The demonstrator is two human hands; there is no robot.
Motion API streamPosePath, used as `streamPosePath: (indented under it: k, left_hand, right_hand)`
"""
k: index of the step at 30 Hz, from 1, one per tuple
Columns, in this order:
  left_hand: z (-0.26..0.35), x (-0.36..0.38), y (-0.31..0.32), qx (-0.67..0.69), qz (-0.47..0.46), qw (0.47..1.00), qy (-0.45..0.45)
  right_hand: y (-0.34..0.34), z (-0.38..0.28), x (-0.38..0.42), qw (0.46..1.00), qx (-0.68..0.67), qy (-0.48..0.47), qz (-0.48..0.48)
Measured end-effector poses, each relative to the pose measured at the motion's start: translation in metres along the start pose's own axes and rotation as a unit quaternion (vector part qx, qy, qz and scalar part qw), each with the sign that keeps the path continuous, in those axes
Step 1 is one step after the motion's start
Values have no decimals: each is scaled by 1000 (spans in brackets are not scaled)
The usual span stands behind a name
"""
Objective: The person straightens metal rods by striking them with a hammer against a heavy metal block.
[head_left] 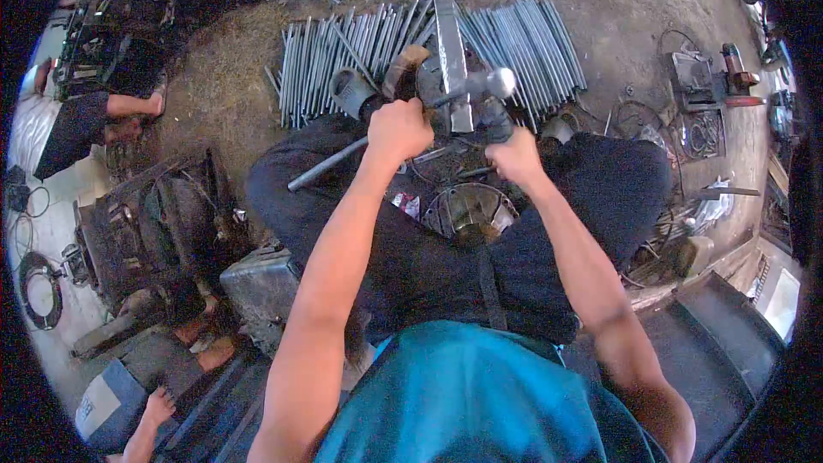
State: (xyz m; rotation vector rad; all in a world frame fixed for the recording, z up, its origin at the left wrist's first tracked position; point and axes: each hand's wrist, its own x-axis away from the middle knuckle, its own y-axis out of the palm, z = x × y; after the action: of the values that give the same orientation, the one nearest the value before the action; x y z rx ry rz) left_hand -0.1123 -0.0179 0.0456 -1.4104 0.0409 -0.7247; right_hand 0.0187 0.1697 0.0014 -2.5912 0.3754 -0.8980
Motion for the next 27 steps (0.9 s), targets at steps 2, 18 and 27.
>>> streamPosePath:
  k: [2,18,27]
  left_hand:
    - [2,-2,2,-16,8,1000,19]
    - [4,-1,8,8,18,1000,14]
    - [2,1,5,27,15,999,17]
  right_hand:
    - [0,12,1,988,-134,53,-59]
    - [-135,-173,30,894,-117,-423,90]
    - [-28,-56,-11,941,-230,-226,101]
